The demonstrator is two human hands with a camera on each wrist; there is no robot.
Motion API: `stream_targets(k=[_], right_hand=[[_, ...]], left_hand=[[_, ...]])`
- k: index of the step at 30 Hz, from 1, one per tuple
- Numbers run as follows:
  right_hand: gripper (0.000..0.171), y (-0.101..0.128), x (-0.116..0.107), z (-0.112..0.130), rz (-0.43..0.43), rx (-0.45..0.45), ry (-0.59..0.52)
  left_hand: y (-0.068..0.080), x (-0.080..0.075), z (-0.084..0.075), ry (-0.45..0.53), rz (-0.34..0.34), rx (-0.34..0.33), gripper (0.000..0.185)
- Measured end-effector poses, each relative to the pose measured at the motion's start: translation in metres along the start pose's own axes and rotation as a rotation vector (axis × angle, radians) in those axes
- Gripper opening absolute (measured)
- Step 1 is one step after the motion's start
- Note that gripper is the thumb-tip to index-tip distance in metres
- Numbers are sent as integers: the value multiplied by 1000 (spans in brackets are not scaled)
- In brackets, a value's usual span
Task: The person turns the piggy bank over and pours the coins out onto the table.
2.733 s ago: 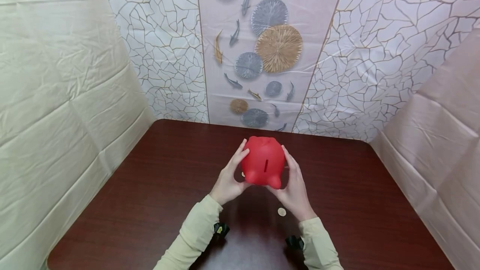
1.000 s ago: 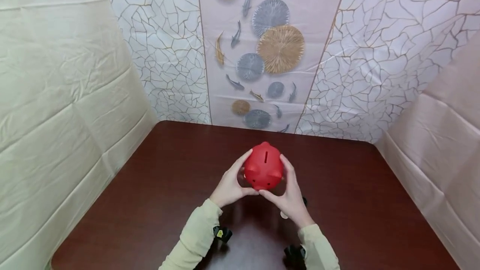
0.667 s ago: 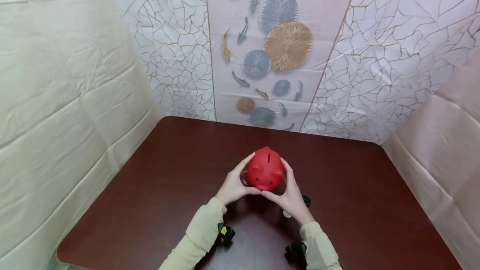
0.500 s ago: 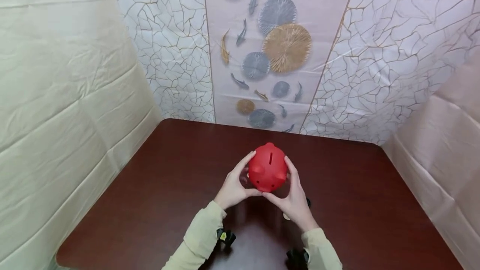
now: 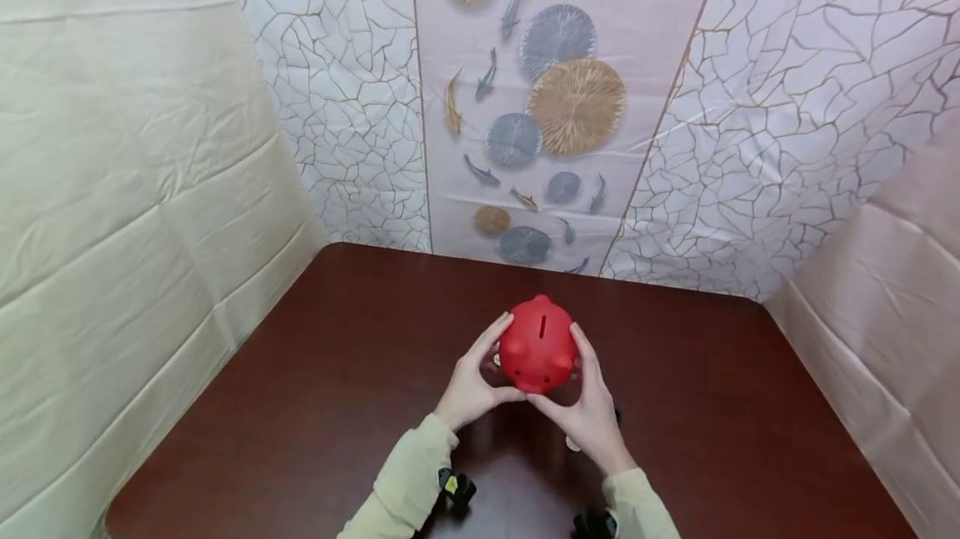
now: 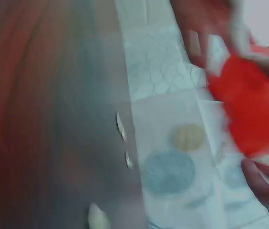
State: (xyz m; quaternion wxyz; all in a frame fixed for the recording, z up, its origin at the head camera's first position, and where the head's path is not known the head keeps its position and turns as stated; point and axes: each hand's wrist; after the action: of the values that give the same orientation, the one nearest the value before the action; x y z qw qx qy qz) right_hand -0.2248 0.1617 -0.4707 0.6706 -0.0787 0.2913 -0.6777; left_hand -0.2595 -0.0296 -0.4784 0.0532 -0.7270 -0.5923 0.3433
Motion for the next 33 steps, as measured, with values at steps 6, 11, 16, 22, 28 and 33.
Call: stream_targets(k=[6,11,16,22,28,33], right_hand=[[102,15,7,-12,7,129,-1],[104,20,6,-13,6,177,-64],[105,13,4,-9,38,169,-81],[104,-1,-2,8,13,86,-75],[109,-4,-1,16,-65,-217,-76],[103,3,5,1,-1,75,-58]], left_hand=[[16,10,8,37,25,-87,94],[16,16,16,17,70,-113,96],[10,13,14,7,69,-141,97],[-8,2,-5,16,16,-25,97],[-11,-7,-18,-77,-99,212,93],[0,-3,-4,-66,11,-43,93]])
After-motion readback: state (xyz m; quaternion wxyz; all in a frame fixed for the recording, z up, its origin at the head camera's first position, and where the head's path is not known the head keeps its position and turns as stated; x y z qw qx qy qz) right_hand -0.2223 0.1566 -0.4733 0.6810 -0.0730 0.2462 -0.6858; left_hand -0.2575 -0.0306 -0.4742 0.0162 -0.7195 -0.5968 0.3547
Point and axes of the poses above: each hand's wrist, its own y-axis away from the middle knuckle, its own x-axis out of the palm, z = x × y, and after that the axes turned 14 degrees about -y, right-handed
